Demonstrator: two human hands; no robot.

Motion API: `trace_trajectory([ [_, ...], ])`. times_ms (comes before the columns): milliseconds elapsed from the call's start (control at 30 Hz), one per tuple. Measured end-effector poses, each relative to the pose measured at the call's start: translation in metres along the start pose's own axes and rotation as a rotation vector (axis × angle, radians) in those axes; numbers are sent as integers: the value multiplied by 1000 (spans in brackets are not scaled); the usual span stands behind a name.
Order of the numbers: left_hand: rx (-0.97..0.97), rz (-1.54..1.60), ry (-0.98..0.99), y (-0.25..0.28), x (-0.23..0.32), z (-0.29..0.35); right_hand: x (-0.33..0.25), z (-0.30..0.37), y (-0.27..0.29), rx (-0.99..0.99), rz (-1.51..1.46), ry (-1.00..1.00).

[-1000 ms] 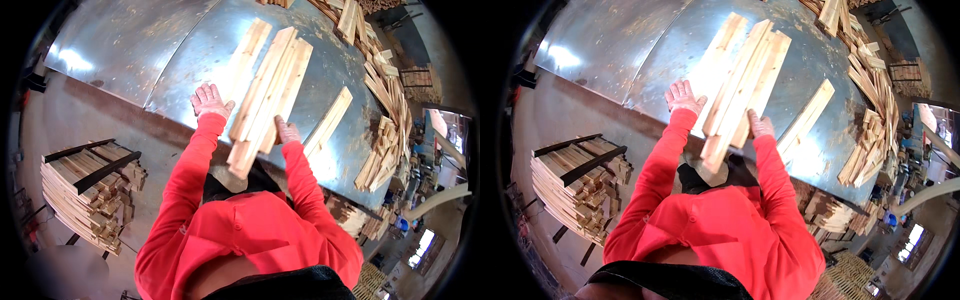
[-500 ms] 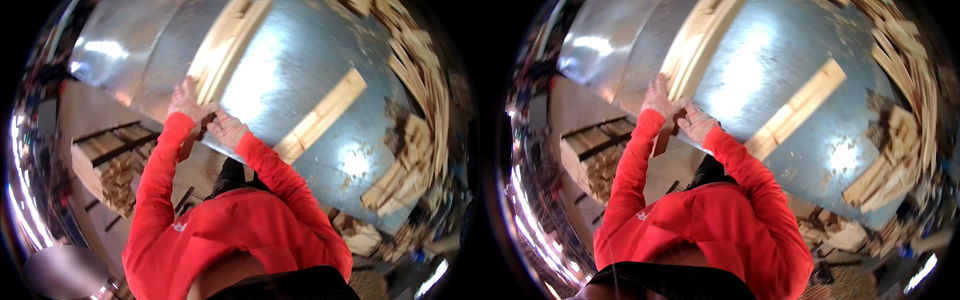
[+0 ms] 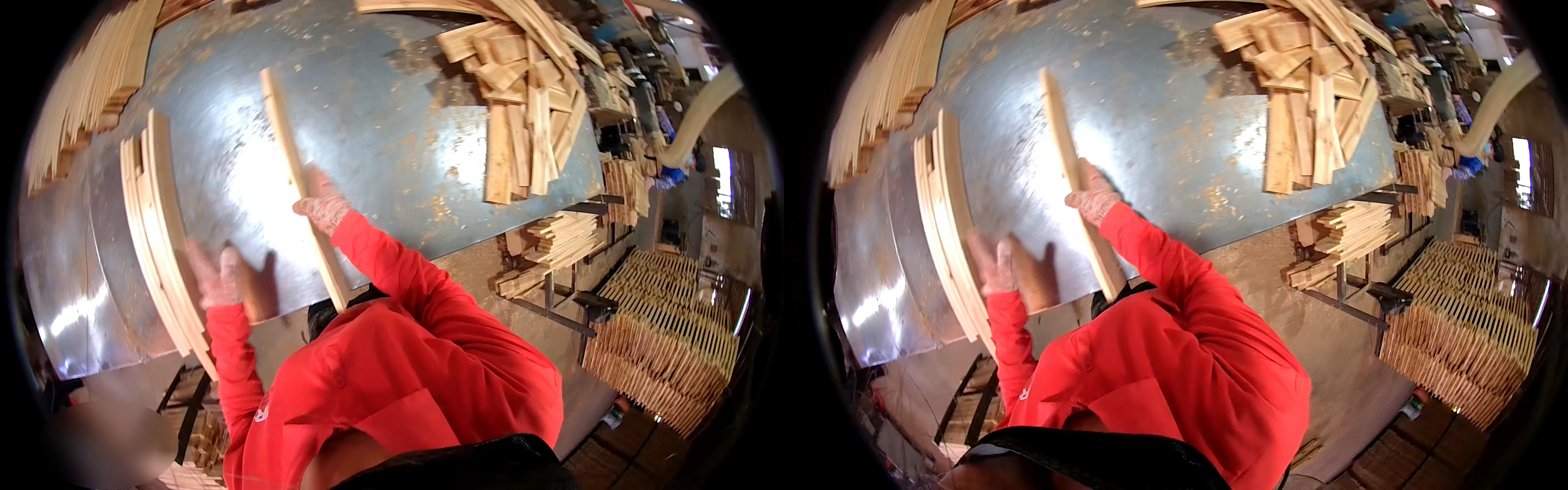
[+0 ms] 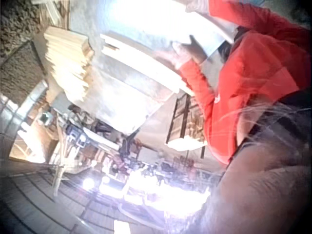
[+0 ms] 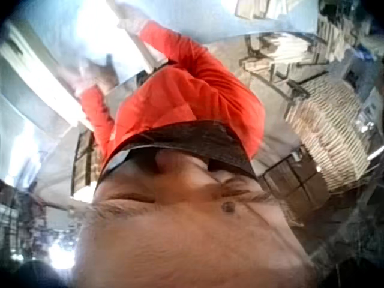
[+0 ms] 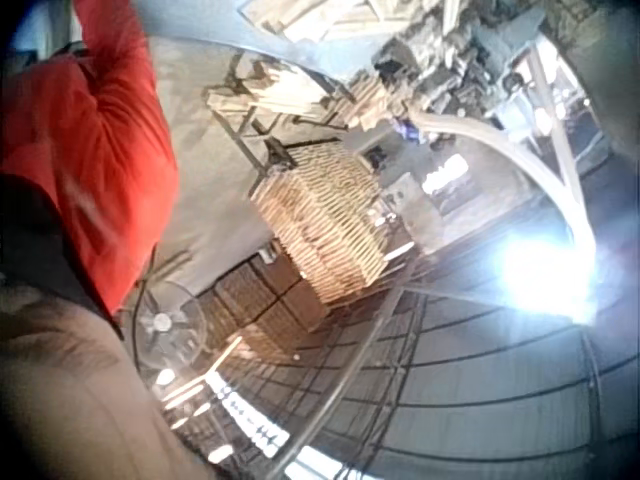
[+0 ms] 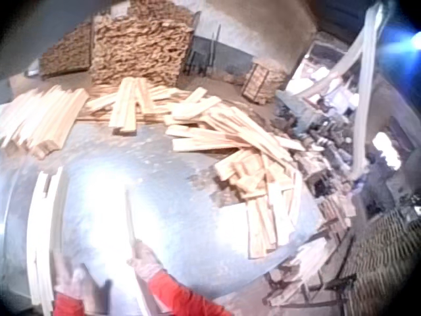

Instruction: The person sorts wooden planks on a metal table in a workshop. They pick up planks from a disorganized pile, inspect them, and place them into a neat stack on the left side of the table.

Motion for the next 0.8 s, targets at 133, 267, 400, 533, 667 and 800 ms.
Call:
trace_trajectory([
  [133, -521, 1563, 1012, -189, 75, 37, -79, 44, 37, -448, 541, -22],
  [267, -421, 1364, 869, -263, 119, 4, -192, -12, 315, 226, 530, 604],
  [400, -229, 1208, 748, -320, 215, -37, -313, -82, 547, 799, 1640, 230],
  [533, -114, 1224, 685, -400, 287, -48, -338, -170, 600, 597, 1885, 110],
  [667, -142, 1177, 560, -444, 309, -60, -357, -261, 602, 563, 1759, 183],
  [800, -23, 1108, 603, -458, 337, -63, -373, -293, 561, 529, 1772, 238],
])
Point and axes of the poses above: each hand's wrist, its own z-axis away from the middle knuckle, its own y-axis out of the back of the hand, x = y × z, the point moved 8 cm from there along -z, towards the middle knuckle, and after that the axes turned 5 degrees about -x, right-handed, at the moved point
